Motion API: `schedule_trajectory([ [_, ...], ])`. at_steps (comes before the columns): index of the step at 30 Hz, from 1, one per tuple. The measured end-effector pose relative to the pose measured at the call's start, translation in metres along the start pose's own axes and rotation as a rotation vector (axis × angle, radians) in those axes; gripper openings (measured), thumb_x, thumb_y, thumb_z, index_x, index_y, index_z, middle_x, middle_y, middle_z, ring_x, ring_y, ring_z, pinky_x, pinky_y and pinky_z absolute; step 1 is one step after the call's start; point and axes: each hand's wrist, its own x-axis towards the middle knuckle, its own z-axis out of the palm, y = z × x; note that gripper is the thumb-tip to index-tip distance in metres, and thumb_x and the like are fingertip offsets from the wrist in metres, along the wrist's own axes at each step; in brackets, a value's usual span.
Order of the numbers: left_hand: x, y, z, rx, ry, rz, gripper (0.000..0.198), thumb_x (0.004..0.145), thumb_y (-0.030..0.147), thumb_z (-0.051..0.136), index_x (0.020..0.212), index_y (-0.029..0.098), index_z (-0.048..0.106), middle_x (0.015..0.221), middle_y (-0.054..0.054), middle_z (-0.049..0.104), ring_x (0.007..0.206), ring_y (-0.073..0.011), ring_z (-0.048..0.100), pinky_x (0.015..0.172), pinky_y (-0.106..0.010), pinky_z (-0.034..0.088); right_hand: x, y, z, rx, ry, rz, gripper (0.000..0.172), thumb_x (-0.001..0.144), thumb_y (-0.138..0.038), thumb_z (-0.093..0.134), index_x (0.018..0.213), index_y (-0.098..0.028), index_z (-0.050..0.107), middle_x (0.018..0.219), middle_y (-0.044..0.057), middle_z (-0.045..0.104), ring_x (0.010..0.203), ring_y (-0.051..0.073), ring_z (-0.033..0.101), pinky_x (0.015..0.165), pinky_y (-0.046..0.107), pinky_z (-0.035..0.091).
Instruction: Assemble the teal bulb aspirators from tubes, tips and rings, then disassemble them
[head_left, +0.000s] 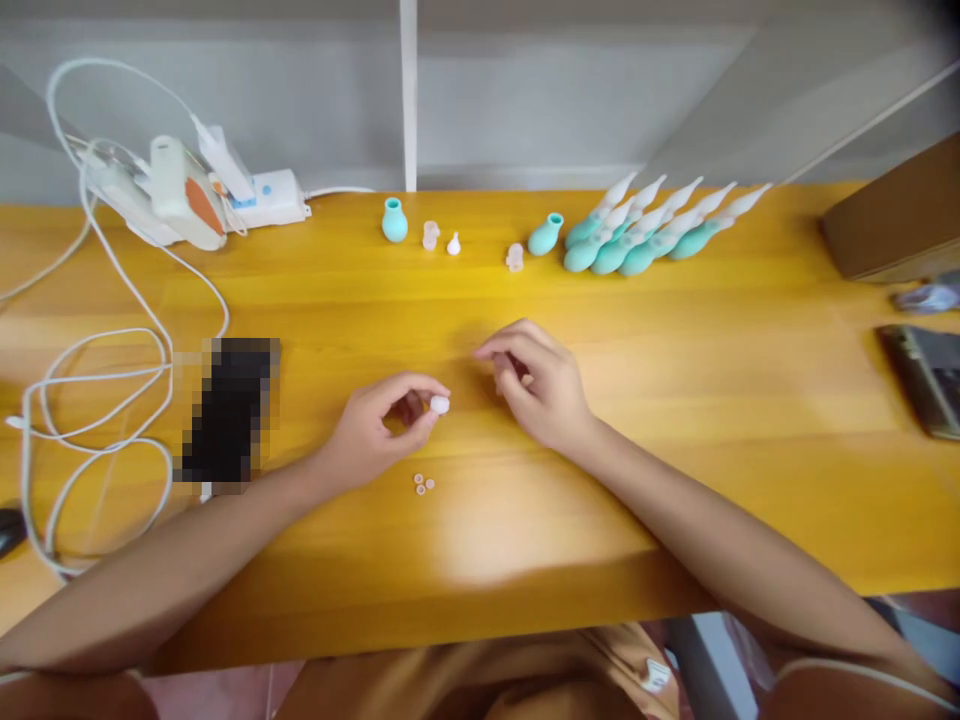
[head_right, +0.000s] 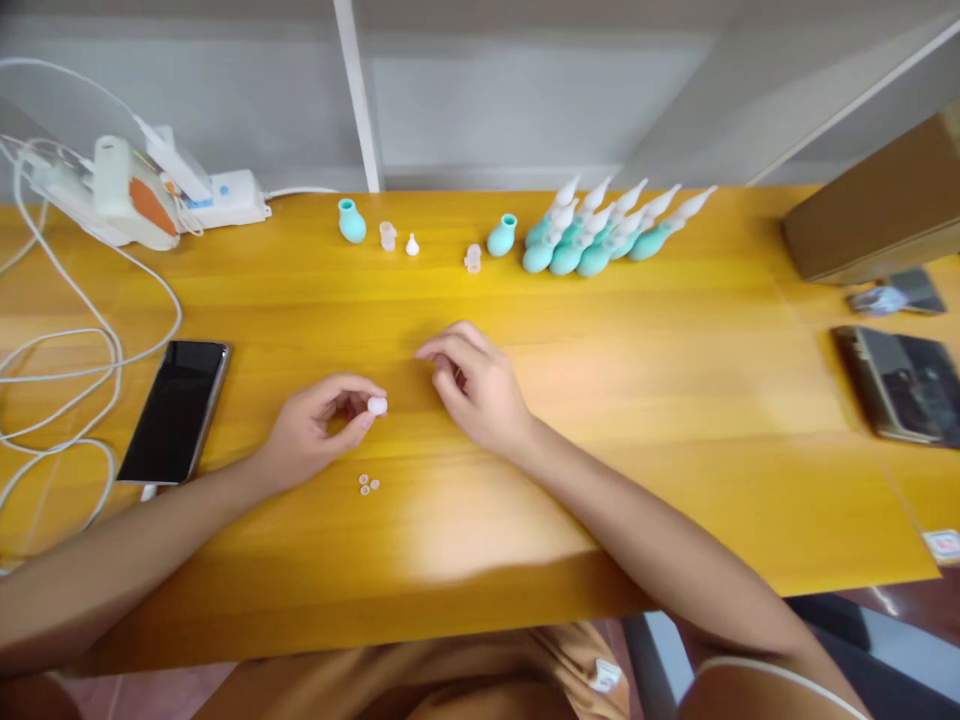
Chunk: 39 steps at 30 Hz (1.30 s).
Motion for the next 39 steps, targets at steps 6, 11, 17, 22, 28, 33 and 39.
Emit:
schedule_trajectory([
  [6, 0.000, 0.003, 0.000, 0.018, -0.024, 0.019, 0.017, 0.102, 0.029, 0.067, 0.113, 0.019, 0.076, 0.090, -0.002, 0.073, 0.075, -0.0114, 0.065, 0.069, -0.023, 0.052, 0.066, 0.042, -0.014, -0.442, -0.092, 0.082, 0.031, 0.096, -0.012, 0.051, 0.119, -0.014, 0.072, 0.120, 0.019, 0.069, 0.109, 0.032, 0.070, 0.093, 0.046, 0.058],
  [11, -0.001, 0.004, 0.001, 0.019, -0.028, 0.009, 0.017, 0.102, 0.032, 0.067, 0.107, 0.018, 0.074, 0.087, -0.001, 0.072, 0.072, -0.0111, 0.063, 0.068, -0.023, 0.050, 0.099, 0.035, -0.015, -0.858, -0.233, 0.217, 0.039, 0.105, -0.025, 0.044, 0.133, -0.010, 0.068, 0.142, 0.027, 0.061, 0.094, 0.034, 0.069, 0.074, 0.042, 0.050],
  [17, -0.004, -0.003, 0.003, 0.053, -0.016, 0.006, 0.015, 0.099, 0.025, 0.067, 0.112, 0.020, 0.072, 0.088, 0.001, 0.070, 0.071, -0.0110, 0.061, 0.067, -0.024, 0.048, 0.103, 0.033, -0.004, -1.007, -0.330, 0.355, 0.038, 0.108, -0.026, 0.043, 0.128, -0.005, 0.067, 0.132, 0.032, 0.064, 0.092, 0.033, 0.071, 0.072, 0.038, 0.044],
  [22, -0.004, -0.008, 0.002, 0.308, -0.039, 0.131, 0.013, 0.096, 0.015, 0.065, 0.108, 0.020, 0.069, 0.096, -0.003, 0.072, 0.087, -0.0179, 0.064, 0.085, -0.034, 0.052, 0.104, 0.048, 0.000, -0.892, -0.311, 0.384, 0.035, 0.106, -0.025, 0.044, 0.126, -0.008, 0.068, 0.129, 0.030, 0.067, 0.092, 0.032, 0.069, 0.072, 0.036, 0.043],
  [28, -0.003, -0.010, 0.001, 0.496, -0.139, 0.226, 0.011, 0.096, 0.015, 0.065, 0.103, 0.020, 0.072, 0.107, -0.007, 0.073, 0.103, -0.0252, 0.063, 0.096, -0.041, 0.052, 0.084, 0.049, 0.004, -0.754, -0.238, 0.372, 0.027, 0.101, -0.030, 0.054, 0.119, -0.014, 0.067, 0.121, 0.021, 0.071, 0.090, 0.028, 0.065, 0.071, 0.035, 0.043],
  [33, -0.003, -0.008, 0.000, 0.520, -0.175, 0.240, 0.017, 0.094, 0.015, 0.066, 0.107, 0.019, 0.076, 0.111, -0.008, 0.070, 0.106, -0.0262, 0.064, 0.099, -0.042, 0.054, 0.053, 0.040, 0.006, -0.567, -0.192, 0.335, 0.031, 0.092, -0.026, 0.063, 0.120, -0.015, 0.066, 0.117, 0.017, 0.074, 0.087, 0.026, 0.064, 0.073, 0.034, 0.047],
  [39, -0.003, -0.002, -0.003, 0.456, -0.210, 0.215, 0.028, 0.089, 0.013, 0.065, 0.116, 0.020, 0.067, 0.115, -0.009, 0.068, 0.109, -0.0271, 0.065, 0.099, -0.042, 0.056, 0.012, 0.024, 0.016, -0.302, -0.180, 0.228, 0.024, 0.092, -0.022, 0.060, 0.112, -0.017, 0.071, 0.099, 0.008, 0.074, 0.072, 0.018, 0.060, 0.074, 0.032, 0.052],
])
